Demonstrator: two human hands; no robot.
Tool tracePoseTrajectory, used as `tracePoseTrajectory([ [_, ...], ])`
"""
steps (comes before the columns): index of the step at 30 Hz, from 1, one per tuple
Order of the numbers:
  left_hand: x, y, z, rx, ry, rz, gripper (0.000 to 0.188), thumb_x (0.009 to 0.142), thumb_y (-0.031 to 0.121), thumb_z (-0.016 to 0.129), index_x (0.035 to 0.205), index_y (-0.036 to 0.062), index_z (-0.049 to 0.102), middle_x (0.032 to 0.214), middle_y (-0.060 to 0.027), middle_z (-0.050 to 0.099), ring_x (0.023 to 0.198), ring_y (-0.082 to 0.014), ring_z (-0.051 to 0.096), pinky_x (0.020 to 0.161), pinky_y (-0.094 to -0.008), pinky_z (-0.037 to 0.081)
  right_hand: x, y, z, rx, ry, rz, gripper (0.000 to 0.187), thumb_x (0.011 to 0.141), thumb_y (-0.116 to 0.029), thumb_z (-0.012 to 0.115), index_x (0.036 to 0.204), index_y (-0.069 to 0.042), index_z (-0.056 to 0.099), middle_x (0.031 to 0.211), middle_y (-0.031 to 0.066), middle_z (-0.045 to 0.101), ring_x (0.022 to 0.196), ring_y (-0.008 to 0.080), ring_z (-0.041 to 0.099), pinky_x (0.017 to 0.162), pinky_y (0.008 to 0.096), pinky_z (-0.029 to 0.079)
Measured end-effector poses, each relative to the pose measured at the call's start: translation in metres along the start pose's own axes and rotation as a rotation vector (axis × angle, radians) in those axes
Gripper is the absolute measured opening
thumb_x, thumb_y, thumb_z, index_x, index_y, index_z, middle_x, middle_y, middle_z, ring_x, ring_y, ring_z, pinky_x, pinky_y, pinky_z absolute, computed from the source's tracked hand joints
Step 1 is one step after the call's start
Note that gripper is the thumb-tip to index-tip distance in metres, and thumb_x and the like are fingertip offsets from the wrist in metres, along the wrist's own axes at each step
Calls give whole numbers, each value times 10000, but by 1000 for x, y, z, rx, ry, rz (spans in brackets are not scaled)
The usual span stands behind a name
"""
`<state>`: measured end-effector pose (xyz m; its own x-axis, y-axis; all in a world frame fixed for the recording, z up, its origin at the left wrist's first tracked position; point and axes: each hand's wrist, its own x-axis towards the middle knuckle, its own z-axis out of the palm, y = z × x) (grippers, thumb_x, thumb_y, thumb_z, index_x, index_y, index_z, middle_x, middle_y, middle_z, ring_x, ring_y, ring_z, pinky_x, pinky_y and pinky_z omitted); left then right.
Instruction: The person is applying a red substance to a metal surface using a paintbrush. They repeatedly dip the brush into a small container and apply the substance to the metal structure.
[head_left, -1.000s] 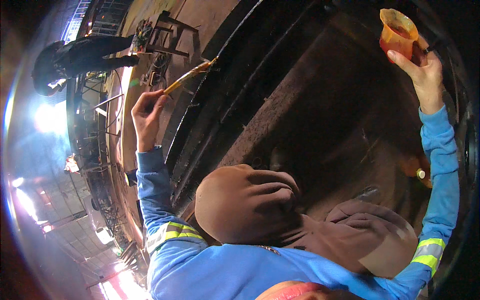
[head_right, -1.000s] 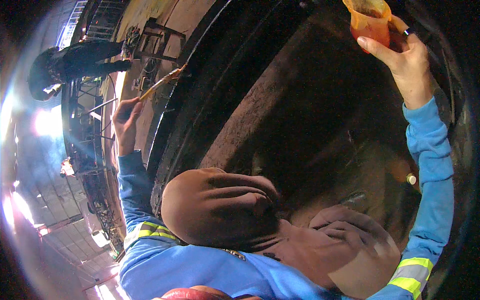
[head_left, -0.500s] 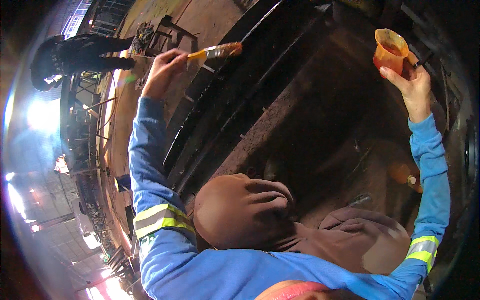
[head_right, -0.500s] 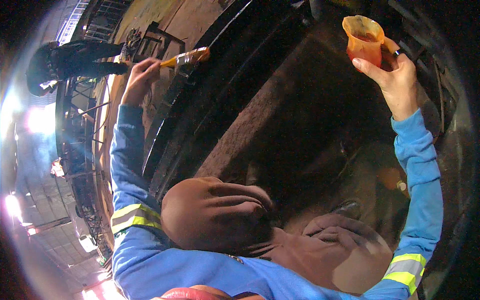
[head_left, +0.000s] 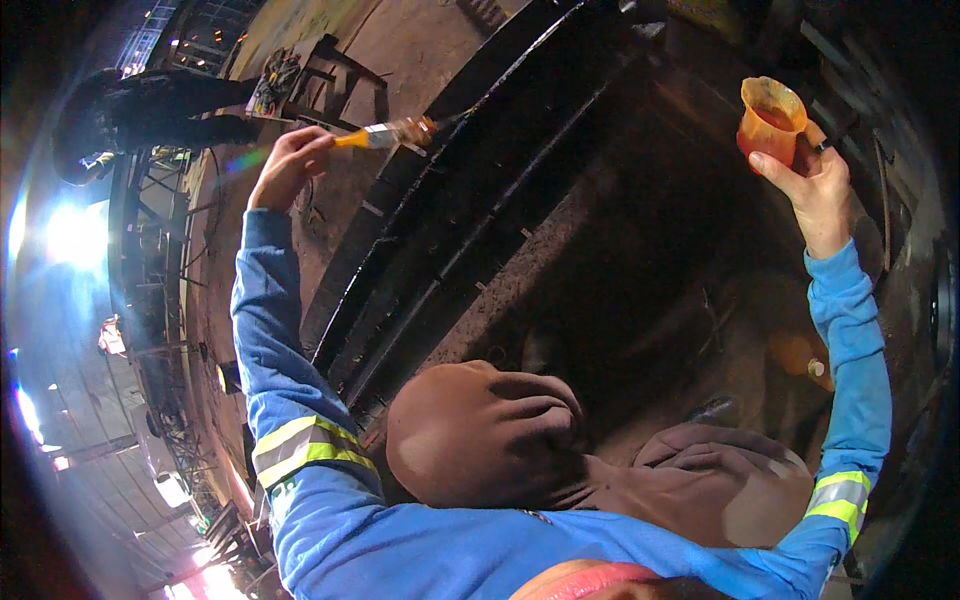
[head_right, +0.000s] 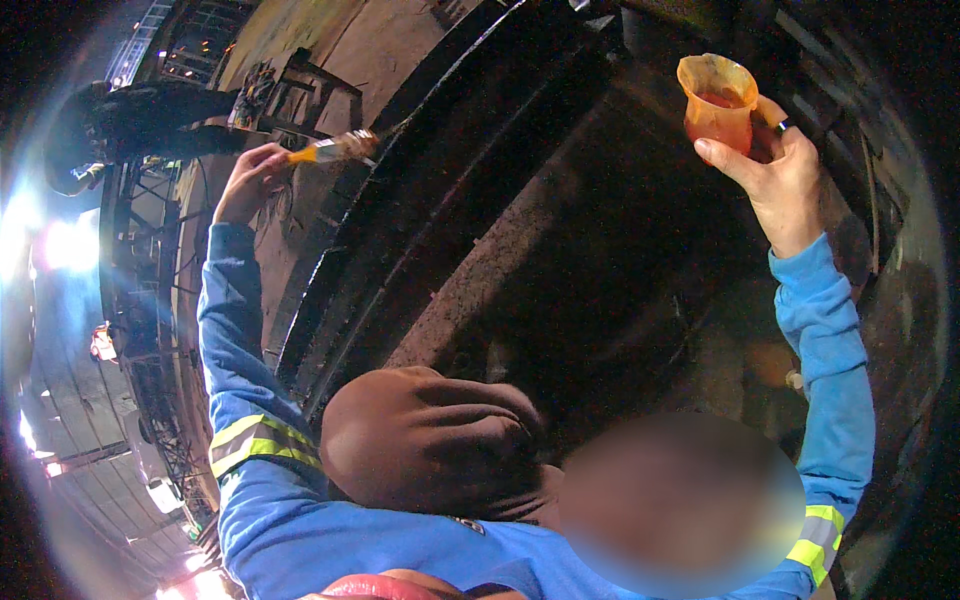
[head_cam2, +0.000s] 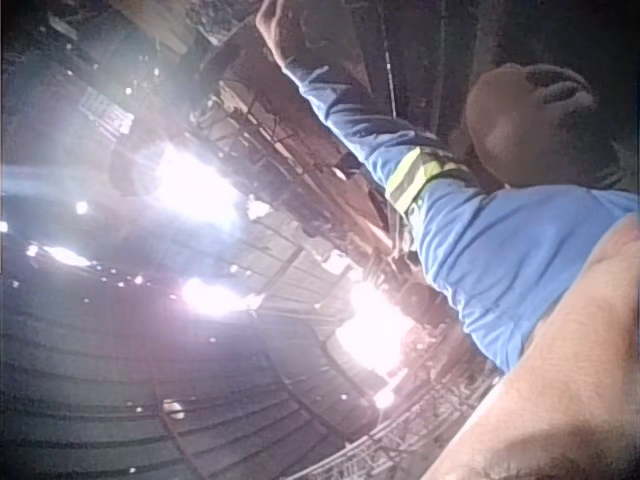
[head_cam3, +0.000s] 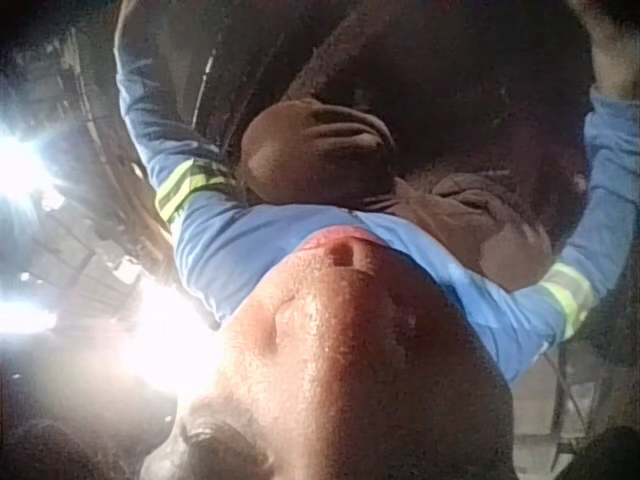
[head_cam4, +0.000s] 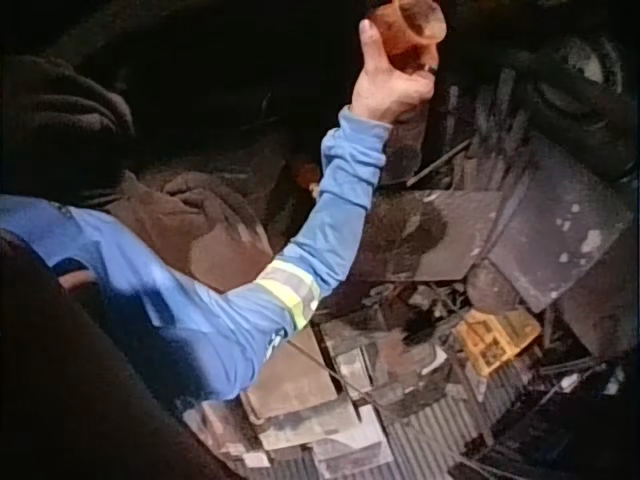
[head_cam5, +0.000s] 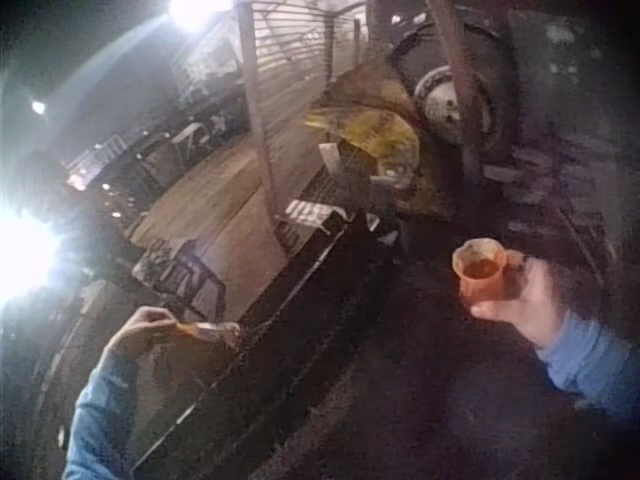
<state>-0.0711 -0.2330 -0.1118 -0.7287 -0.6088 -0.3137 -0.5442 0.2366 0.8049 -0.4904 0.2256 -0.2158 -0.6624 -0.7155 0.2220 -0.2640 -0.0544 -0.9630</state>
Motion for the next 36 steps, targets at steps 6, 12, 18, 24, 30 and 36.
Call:
tracePoseTrajectory([
  [6, -1, 28, 31, -172, 26, 224, 243, 877, 159, 711, 1058, 5, 657, 889, -23, 640, 773, -85, 561, 717, -213, 422, 1, 13, 11, 6, 6, -28, 554, 746, -66, 842, 1227, 27, 583, 1132, 103, 664, 1007, 161, 647, 926, 295, 516],
  [12, 25, 20, 33, -191, -189, 381, 275, 811, 135, 782, 1041, 23, 681, 979, -55, 679, 913, -134, 638, 790, -243, 494, -4, -5, 4, -10, -29, -28, 567, 741, -59, 843, 1234, 26, 579, 1120, 101, 671, 1029, 162, 648, 942, 295, 512],
  [18, 76, 32, 46, -77, -199, 396, 263, 807, 115, 788, 1041, 25, 712, 1011, -49, 693, 927, -139, 650, 852, -268, 523, -13, -19, -12, 11, 5, 19, 574, 745, -60, 846, 1244, 19, 573, 1148, 105, 656, 1046, 165, 640, 951, 303, 513],
  [24, 115, 91, 100, -22, -106, 473, 249, 835, 70, 741, 1079, 26, 712, 1007, -46, 703, 927, -129, 653, 851, -260, 514, -11, -9, -16, 14, 16, 14, 570, 742, -53, 845, 1238, 18, 573, 1152, 104, 653, 1046, 168, 640, 950, 304, 515],
  [30, 77, 55, 46, 142, -173, 447, 243, 777, -34, 734, 1016, 5, 713, 989, -59, 698, 939, -153, 658, 876, -280, 517, -7, -2, -14, -14, 15, -1, 568, 737, -40, 844, 1232, 23, 572, 1147, 101, 657, 1046, 169, 642, 952, 308, 514],
  [36, 83, 70, 60, 70, -152, 406, 227, 798, -2, 745, 1023, 0, 711, 995, -58, 702, 930, -145, 661, 855, -274, 524, -1, 3, -12, 108, 4, -25, 574, 732, -46, 848, 1231, 23, 573, 1148, 102, 659, 1045, 173, 644, 945, 311, 516],
])
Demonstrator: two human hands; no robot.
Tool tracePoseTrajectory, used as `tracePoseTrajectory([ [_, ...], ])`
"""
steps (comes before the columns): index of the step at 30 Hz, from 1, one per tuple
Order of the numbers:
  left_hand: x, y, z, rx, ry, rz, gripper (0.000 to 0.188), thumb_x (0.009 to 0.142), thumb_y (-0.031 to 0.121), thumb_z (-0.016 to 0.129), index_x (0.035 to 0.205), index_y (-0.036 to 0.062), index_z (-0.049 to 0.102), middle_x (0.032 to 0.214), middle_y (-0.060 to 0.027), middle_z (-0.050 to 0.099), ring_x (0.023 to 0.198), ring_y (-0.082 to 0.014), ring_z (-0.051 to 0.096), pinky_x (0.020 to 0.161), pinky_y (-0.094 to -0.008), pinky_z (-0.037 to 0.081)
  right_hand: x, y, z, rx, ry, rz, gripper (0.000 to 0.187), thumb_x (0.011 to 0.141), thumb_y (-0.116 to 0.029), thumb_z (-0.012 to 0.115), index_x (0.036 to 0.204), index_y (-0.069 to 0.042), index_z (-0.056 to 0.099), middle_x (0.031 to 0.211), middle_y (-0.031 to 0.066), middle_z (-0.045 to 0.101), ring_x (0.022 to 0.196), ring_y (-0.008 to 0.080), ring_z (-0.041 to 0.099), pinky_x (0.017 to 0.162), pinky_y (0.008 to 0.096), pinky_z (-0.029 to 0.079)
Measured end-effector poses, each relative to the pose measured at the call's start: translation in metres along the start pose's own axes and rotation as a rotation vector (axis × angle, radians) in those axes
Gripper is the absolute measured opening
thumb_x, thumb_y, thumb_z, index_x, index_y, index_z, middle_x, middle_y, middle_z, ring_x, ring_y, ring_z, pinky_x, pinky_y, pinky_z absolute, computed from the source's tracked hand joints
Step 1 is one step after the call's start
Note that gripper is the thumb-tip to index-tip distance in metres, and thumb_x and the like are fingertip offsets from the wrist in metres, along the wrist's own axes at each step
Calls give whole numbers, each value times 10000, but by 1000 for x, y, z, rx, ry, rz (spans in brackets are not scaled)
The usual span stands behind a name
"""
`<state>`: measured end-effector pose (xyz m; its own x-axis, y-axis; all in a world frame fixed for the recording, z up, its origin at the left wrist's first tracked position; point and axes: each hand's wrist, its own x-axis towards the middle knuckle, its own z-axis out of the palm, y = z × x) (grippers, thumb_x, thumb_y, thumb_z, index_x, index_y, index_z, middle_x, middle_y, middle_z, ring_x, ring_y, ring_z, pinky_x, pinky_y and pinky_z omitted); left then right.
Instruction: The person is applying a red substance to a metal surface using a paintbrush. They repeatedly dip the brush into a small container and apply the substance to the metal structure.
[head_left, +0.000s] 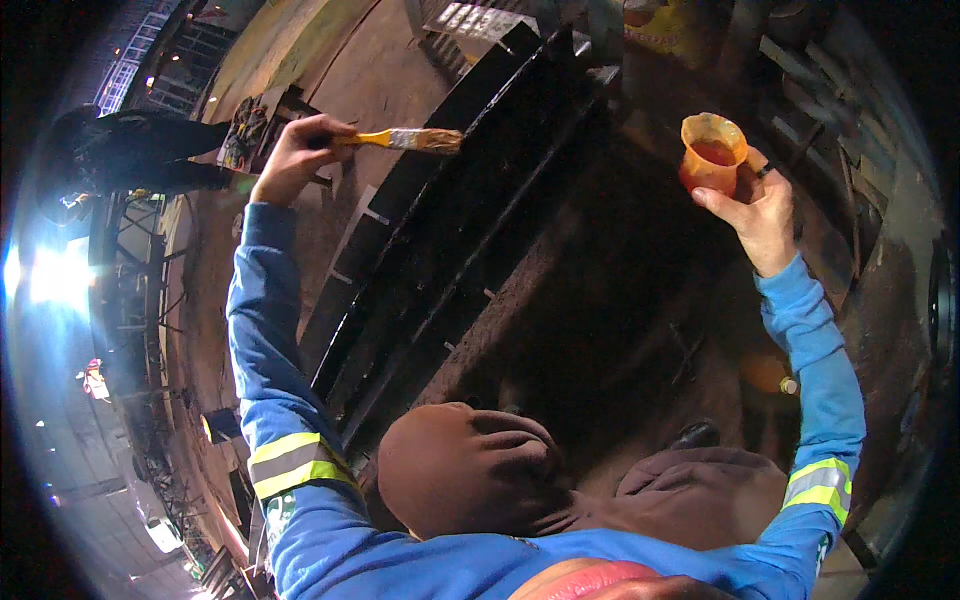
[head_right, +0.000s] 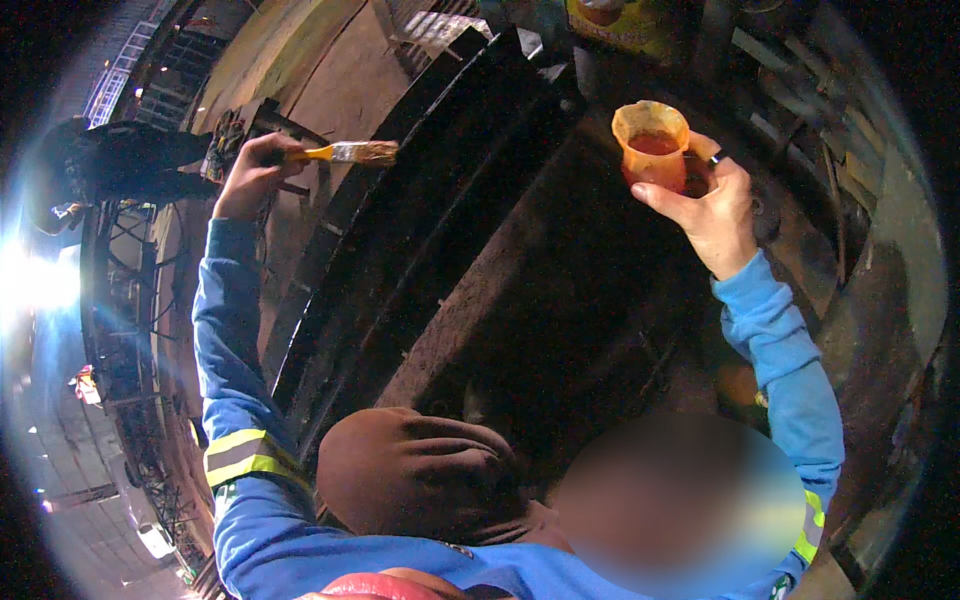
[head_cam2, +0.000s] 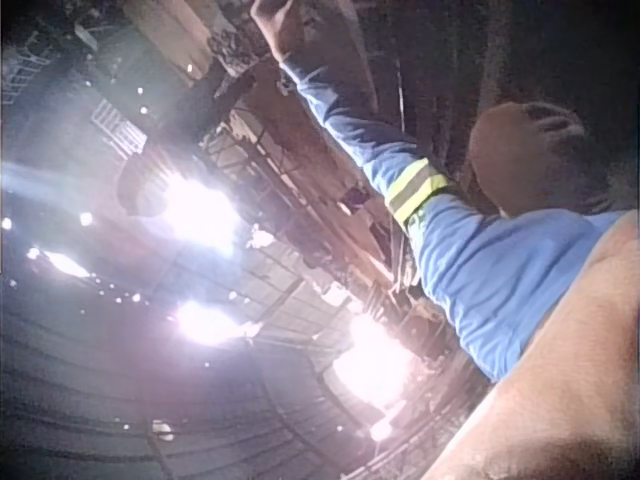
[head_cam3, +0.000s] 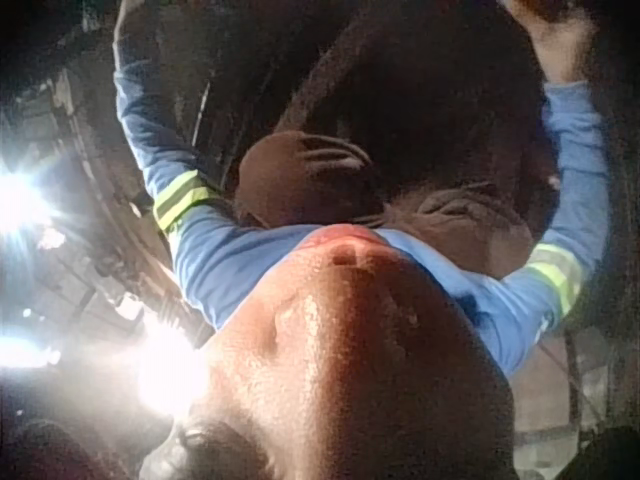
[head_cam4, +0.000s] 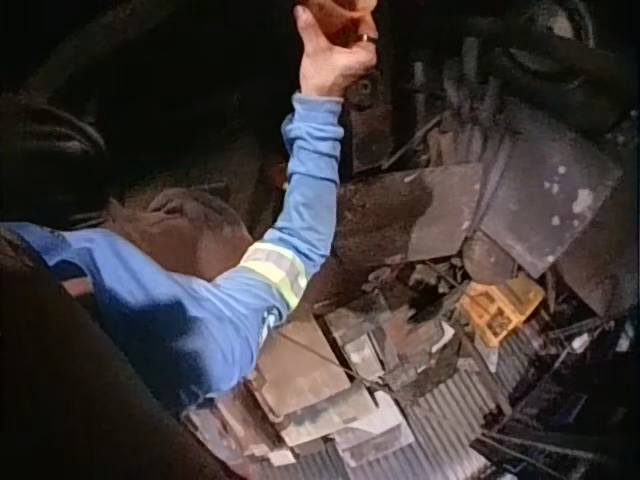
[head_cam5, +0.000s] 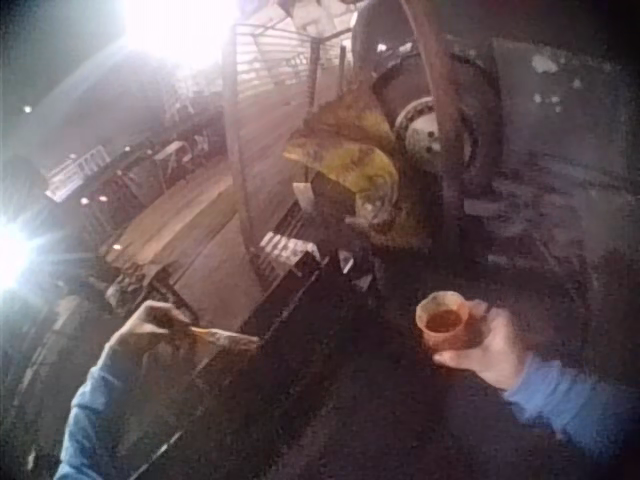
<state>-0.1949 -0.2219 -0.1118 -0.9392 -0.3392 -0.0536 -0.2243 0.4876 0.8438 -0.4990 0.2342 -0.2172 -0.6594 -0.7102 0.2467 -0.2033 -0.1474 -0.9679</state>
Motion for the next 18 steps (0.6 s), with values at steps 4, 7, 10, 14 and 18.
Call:
tracePoseTrajectory([
  [4, 51, -2, 23, -101, -51, 54, 247, 837, 56, 746, 1076, 10, 705, 1018, -71, 709, 922, -144, 661, 854, -273, 528, -3, -11, 7, -49, 0, 18, 587, 726, -52, 853, 1234, 23, 569, 1150, 110, 660, 1036, 175, 650, 940, 315, 520],
  [7, 89, 9, 36, -9, -23, 158, 248, 850, 70, 743, 1093, 30, 713, 1024, -62, 712, 902, -149, 663, 840, -266, 527, -5, -12, 3, -43, 16, 21, 611, 716, -55, 864, 1241, 28, 561, 1150, 119, 661, 1043, 184, 653, 942, 320, 524],
  [10, 121, 16, 51, 68, 69, 192, 265, 848, 72, 748, 1110, 47, 718, 1033, -56, 712, 902, -148, 656, 820, -255, 521, -3, -7, 0, -61, 40, 5, 630, 706, -59, 873, 1242, 36, 556, 1156, 129, 660, 1054, 190, 653, 950, 327, 525],
  [14, 122, 10, 36, 46, -22, 141, 266, 846, 52, 738, 1110, 30, 713, 1027, -65, 710, 919, -148, 654, 825, -261, 519, -4, -4, -2, -120, 51, 3, 638, 702, -61, 878, 1241, 44, 552, 1174, 134, 654, 1059, 190, 652, 955, 333, 525],
  [18, 111, 14, 22, -22, 29, 142, 235, 853, 29, 708, 1088, 17, 711, 1023, -67, 707, 942, -155, 656, 885, -274, 510, -2, 5, -2, -125, 55, -23, 646, 697, -64, 881, 1242, 45, 551, 1169, 127, 658, 1050, 189, 654, 952, 329, 524],
])
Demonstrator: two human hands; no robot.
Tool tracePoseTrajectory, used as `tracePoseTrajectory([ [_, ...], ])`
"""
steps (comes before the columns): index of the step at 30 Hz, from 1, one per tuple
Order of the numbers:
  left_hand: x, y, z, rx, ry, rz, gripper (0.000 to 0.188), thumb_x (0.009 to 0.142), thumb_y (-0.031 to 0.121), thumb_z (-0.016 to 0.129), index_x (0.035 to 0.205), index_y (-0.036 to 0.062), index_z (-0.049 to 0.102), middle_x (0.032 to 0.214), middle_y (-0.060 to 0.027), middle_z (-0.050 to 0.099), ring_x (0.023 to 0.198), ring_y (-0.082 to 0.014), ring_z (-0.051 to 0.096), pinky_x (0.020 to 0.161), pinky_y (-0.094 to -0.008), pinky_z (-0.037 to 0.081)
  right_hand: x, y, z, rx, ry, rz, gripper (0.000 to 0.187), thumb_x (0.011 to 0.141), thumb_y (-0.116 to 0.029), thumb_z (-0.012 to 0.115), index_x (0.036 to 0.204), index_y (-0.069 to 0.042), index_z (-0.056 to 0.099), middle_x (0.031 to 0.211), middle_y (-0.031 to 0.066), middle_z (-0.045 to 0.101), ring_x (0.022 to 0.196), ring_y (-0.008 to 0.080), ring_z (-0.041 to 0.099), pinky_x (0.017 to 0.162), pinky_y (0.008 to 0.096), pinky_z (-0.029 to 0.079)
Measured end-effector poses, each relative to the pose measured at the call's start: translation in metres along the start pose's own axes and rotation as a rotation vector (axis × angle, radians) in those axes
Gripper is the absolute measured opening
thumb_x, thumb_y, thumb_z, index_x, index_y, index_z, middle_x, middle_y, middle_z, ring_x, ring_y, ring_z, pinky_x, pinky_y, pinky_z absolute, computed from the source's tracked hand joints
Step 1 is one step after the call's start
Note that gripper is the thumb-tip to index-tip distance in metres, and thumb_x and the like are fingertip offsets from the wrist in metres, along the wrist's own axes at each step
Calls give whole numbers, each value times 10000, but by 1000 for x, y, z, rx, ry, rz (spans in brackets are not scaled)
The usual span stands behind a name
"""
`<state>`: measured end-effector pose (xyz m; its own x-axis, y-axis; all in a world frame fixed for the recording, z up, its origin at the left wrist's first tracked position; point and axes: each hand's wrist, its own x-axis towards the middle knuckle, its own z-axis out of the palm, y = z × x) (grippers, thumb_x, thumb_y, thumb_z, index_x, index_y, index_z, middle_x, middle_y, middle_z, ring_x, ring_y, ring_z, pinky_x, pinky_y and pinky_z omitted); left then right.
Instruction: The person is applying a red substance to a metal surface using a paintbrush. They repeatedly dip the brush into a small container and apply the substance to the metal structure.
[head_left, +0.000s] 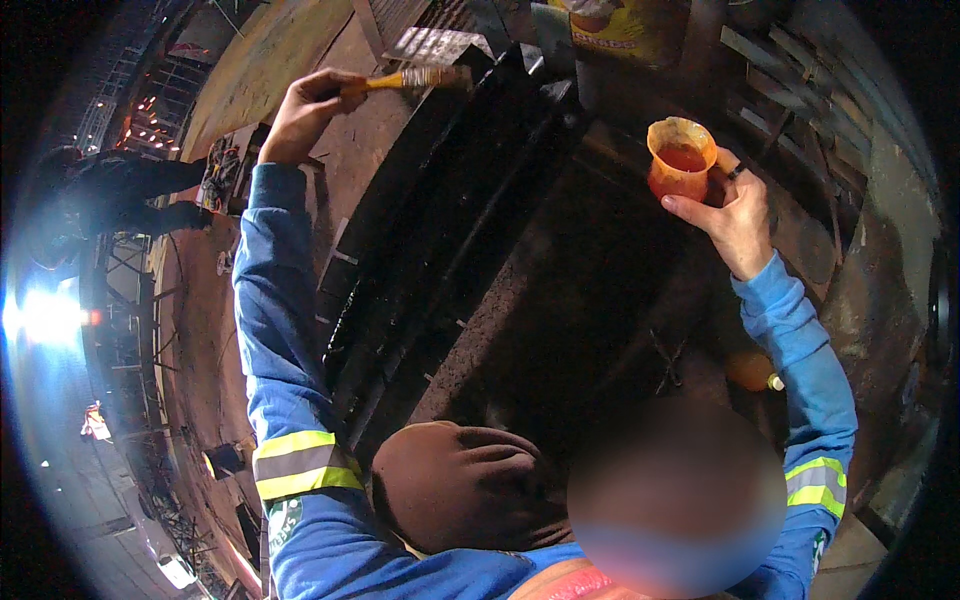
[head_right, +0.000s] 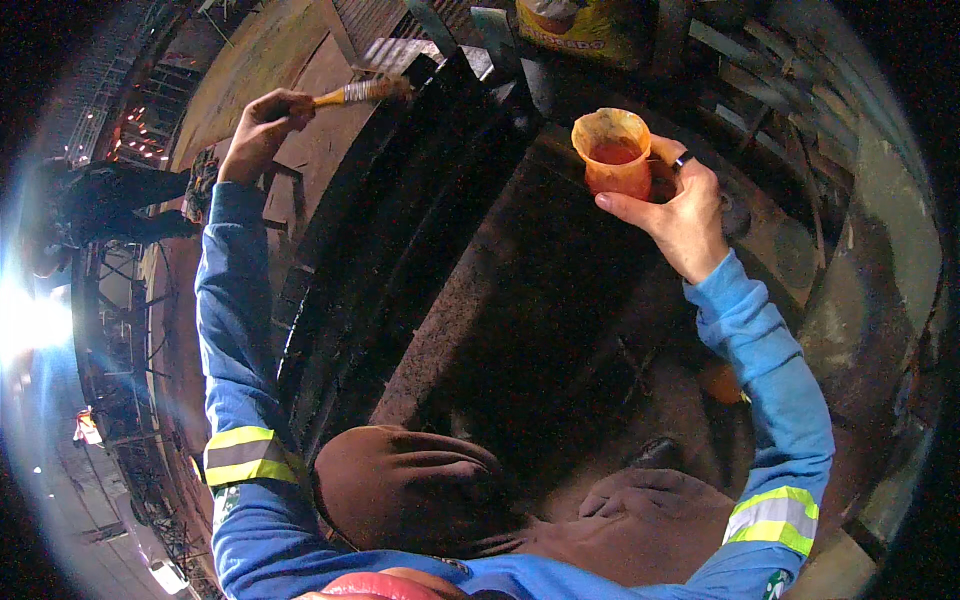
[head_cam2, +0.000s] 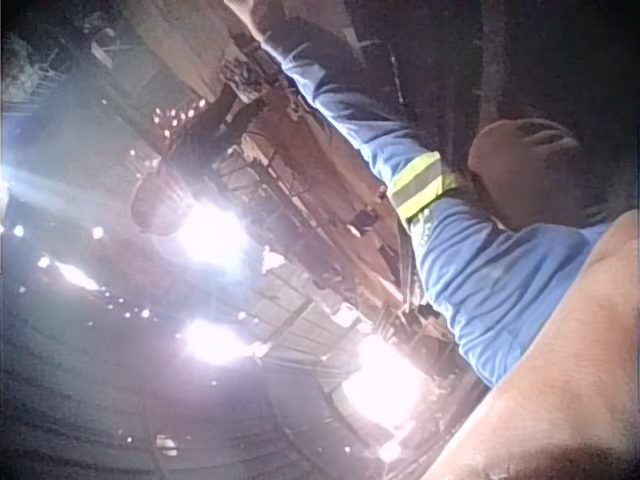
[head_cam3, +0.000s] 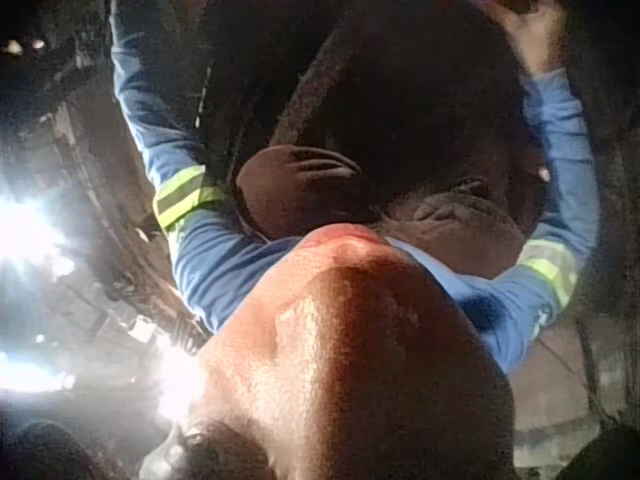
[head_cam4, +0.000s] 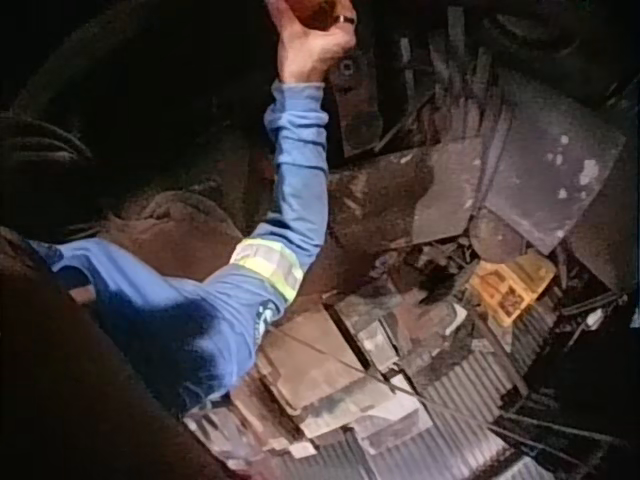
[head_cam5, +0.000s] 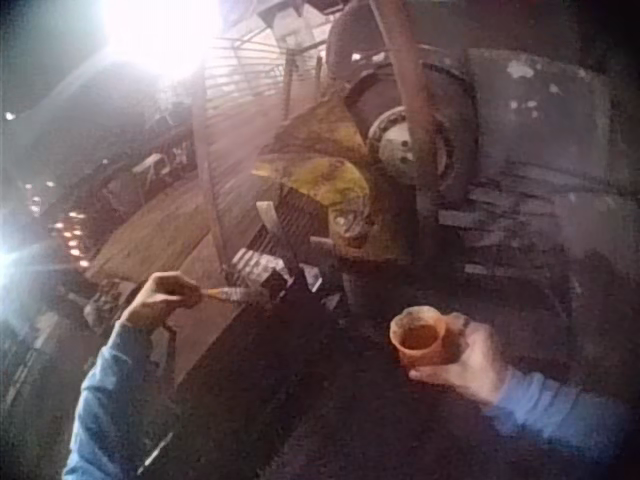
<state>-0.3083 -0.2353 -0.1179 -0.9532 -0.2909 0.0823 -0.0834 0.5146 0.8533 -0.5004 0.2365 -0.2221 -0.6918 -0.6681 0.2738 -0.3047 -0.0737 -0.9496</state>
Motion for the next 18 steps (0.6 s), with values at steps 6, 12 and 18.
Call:
tracePoseTrajectory([
  [6, 44, 19, 55, 99, 68, 131, 252, 859, 27, 685, 1109, 0, 688, 1000, -39, 696, 862, -122, 611, 815, -254, 480, 0, -1, -1, 11, 18, 28, 662, 679, -106, 898, 1234, 40, 567, 1141, 121, 666, 1015, 184, 659, 934, 322, 526],
  [12, 16, 39, 31, 278, 48, 45, 218, 856, 70, 730, 1072, 40, 720, 998, -49, 713, 935, -140, 654, 846, -278, 521, -1, -5, -1, 2, 6, 28, 666, 682, -131, 898, 1243, 22, 574, 1118, 110, 670, 1004, 169, 653, 918, 315, 533],
  [18, 38, 99, 109, 778, 96, 297, 237, 848, 12, 690, 1082, 48, 697, 1001, -111, 725, 915, -179, 691, 814, -313, 542, -2, 3, -2, 61, 32, 3, 646, 682, -131, 898, 1230, 8, 585, 1086, 96, 671, 978, 156, 649, 891, 308, 538],
])
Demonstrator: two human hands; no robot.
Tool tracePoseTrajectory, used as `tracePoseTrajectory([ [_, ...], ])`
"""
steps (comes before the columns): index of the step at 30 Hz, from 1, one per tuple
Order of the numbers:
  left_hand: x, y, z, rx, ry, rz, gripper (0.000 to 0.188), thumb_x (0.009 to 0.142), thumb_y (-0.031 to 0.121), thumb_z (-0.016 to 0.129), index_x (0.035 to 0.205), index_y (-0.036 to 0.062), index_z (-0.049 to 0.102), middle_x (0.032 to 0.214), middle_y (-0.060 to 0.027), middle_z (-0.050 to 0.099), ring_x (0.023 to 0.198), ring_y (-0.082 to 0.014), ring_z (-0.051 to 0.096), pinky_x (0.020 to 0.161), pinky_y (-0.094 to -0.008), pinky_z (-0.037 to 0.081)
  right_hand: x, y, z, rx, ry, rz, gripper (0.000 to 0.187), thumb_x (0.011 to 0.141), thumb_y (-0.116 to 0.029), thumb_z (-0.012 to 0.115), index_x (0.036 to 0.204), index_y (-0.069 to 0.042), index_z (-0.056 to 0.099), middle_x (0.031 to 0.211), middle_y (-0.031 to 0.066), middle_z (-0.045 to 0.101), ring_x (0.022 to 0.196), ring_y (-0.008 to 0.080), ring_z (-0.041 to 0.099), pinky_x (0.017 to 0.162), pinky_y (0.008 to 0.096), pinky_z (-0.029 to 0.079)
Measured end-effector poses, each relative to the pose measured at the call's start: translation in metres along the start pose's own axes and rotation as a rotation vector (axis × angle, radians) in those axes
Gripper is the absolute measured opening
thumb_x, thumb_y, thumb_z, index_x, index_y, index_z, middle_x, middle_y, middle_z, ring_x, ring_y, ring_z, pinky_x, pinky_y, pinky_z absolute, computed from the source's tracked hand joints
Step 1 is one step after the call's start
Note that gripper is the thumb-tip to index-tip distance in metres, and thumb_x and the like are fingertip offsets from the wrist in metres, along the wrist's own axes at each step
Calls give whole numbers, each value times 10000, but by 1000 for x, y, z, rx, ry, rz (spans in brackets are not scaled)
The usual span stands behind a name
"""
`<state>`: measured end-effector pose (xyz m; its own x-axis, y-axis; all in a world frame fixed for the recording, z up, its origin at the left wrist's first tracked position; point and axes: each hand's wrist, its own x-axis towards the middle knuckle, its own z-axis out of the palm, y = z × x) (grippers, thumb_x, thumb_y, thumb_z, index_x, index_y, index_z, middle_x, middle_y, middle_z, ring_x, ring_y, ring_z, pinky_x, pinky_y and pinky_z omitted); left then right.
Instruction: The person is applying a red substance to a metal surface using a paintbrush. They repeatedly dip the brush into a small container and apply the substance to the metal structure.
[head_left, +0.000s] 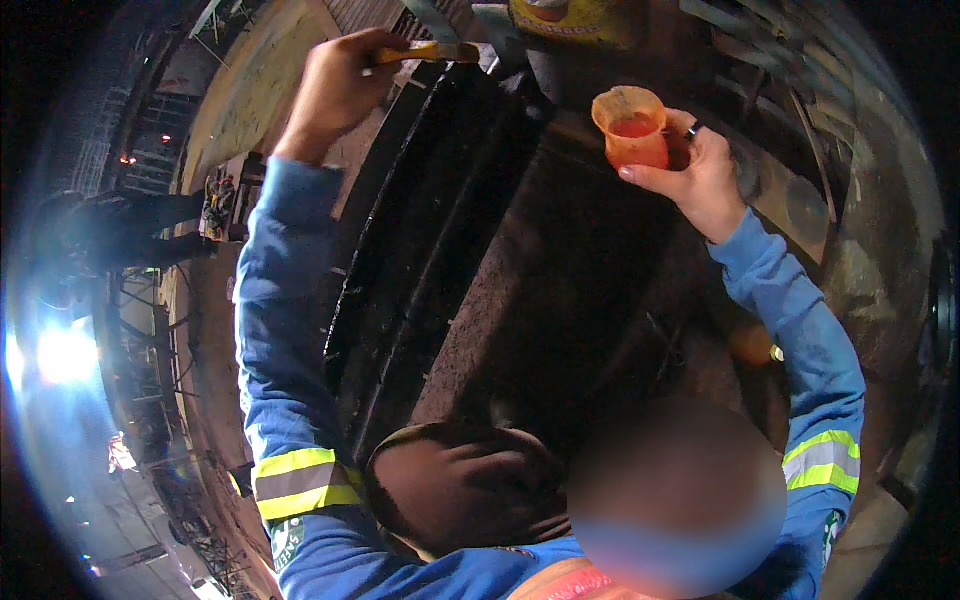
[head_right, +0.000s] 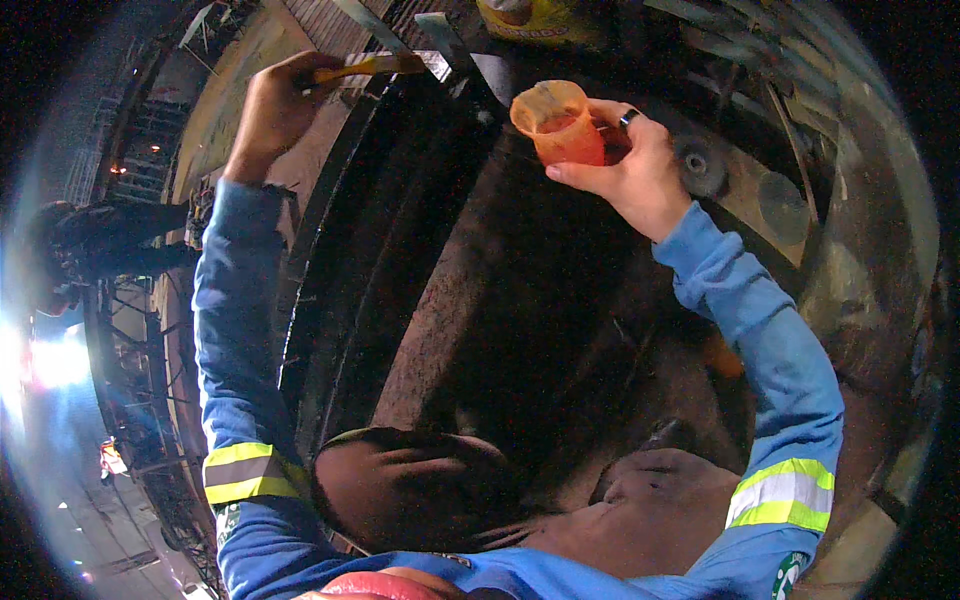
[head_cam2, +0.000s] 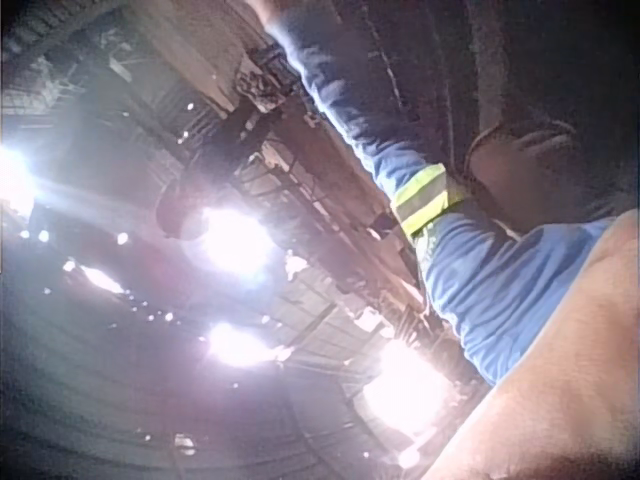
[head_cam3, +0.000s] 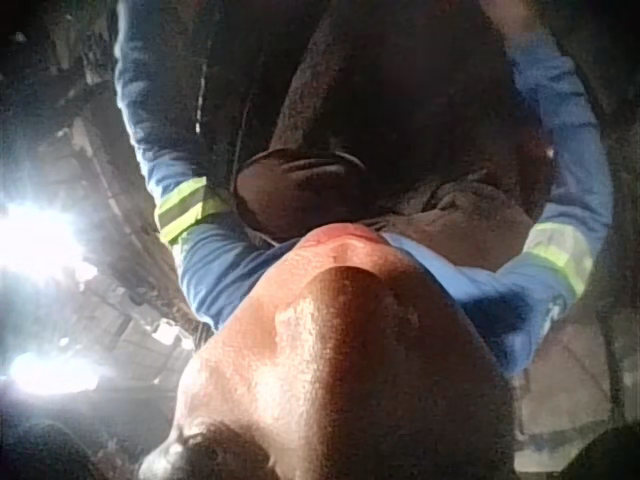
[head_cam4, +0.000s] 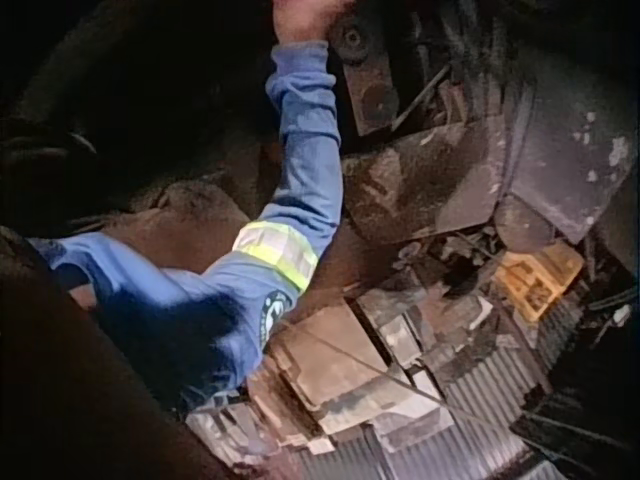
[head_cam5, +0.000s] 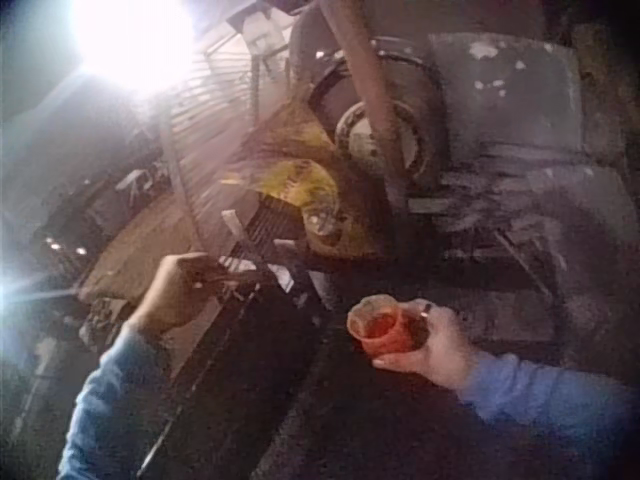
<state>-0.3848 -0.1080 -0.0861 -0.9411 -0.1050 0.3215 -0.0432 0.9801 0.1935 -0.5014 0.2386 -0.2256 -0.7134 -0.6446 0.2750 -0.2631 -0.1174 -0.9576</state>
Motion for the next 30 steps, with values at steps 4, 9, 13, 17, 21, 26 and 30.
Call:
tracePoseTrajectory([
  [4, 11, 20, 37, 318, -71, 261, 364, 728, -18, 603, 1050, 109, 717, 904, -182, 690, 898, -378, 667, 768, -477, 548, 2, 4, 6, -8, 33, -85, 660, 665, -170, 910, 1221, -4, 595, 1068, 88, 671, 928, 147, 645, 853, 297, 533],
  [9, -8, 56, 34, 434, -129, 205, 259, 750, 1, 599, 984, 65, 690, 894, -192, 670, 902, -388, 649, 772, -479, 537, -8, -8, -5, -26, 32, -58, 677, 650, -174, 916, 1224, -7, 601, 1097, 95, 674, 936, 151, 650, 859, 297, 536],
  [13, -5, 32, 28, 423, -101, 238, 209, 805, 33, 586, 1001, 42, 658, 887, -210, 655, 843, -407, 651, 737, -471, 528, -1, -14, -2, -55, 36, -117, 683, 648, -170, 918, 1230, -9, 600, 1100, 91, 675, 936, 146, 651, 857, 296, 540],
  [17, -27, 21, 9, 245, -190, 180, 223, 799, 7, 588, 1011, 34, 652, 907, -204, 658, 828, -404, 648, 727, -456, 522, 5, -24, -5, -19, 71, -112, 657, 660, -133, 907, 1224, -3, 597, 1102, 86, 674, 966, 149, 653, 885, 301, 536],
  [21, -39, 21, -15, 101, -130, 168, 207, 778, -24, 581, 966, 40, 639, 893, -175, 645, 838, -406, 633, 719, -445, 510, 8, -74, -13, 82, 86, -87, 603, 700, -56, 871, 1223, 23, 580, 1140, 116, 663, 1027, 181, 654, 930, 308, 523],
  [26, -112, 7, -51, -80, -303, -72, 185, 771, -80, 625, 924, 23, 636, 866, -165, 627, 826, -374, 634, 707, -425, 514, 13, -179, -16, 18, 118, 52, 534, 721, 33, 827, 1199, 42, 588, 1140, 132, 666, 1041, 210, 661, 941, 331, 525],
  [30, -180, -16, -95, -277, -386, -275, 144, 797, -3, 677, 933, 45, 670, 877, -165, 642, 861, -384, 632, 729, -435, 529, 27, -276, -22, -113, 184, 123, 475, 715, 43, 819, 1150, 53, 628, 1123, 141, 683, 1019, 215, 674, 943, 337, 519],
])
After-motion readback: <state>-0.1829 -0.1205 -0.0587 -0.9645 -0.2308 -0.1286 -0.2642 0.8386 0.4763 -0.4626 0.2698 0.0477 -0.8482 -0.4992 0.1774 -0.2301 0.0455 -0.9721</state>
